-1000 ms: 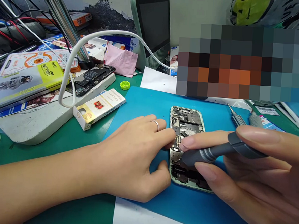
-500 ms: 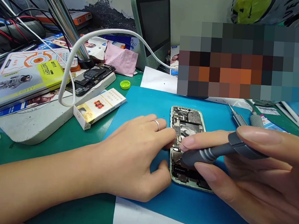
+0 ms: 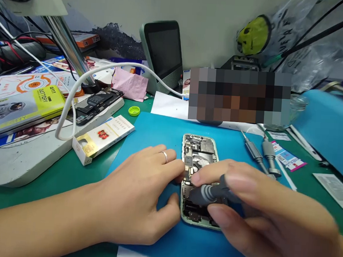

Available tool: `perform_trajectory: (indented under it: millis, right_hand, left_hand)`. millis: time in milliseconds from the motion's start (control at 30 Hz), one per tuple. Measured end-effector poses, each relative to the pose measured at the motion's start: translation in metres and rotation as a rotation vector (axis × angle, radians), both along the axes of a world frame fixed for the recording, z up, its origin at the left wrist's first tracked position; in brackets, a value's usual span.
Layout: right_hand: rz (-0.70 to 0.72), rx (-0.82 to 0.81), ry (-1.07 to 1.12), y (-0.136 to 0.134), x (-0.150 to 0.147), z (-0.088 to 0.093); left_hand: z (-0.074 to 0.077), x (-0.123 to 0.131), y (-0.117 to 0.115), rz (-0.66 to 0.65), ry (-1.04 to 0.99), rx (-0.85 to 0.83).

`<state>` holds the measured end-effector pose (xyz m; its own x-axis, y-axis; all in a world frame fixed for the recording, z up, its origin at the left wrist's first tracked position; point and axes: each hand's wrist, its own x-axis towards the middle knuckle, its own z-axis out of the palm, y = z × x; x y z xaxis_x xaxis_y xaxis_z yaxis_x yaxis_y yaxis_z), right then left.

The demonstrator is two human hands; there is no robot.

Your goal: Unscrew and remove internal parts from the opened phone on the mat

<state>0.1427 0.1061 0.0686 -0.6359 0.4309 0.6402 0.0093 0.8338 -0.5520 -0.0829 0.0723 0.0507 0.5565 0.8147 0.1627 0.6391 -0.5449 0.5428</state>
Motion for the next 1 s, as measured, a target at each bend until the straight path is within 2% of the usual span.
perform_trajectory:
  millis: [133,300,467,633,767,1000]
  right_hand:
    - [0.086,0.124,-0.012,0.004,0.002,-0.004]
    - [0.062,0.120,-0.006,0.003,0.004,-0.007]
    - [0.118,0.064,-0.050,0.004,0.006,-0.003]
    - [0.070,0.087,-0.065,0.003,0.012,-0.007]
    - [0.022,0.118,-0.021,0.004,0.012,-0.007]
    - [0.104,0.132,-0.006,0.007,0.002,-0.004]
  left_hand:
    - [-0.001,0.002,0.000,-0.010,-0.004,-0.027]
    - [-0.002,0.002,-0.002,-0.010,0.000,-0.024]
    - [-0.002,0.002,-0.001,-0.010,0.005,-0.023]
    - [-0.001,0.003,0.000,0.001,-0.016,-0.035]
    - [-0.001,0.002,0.000,0.005,-0.067,-0.035]
    - [0.006,0.002,-0.002,0.010,-0.276,0.079]
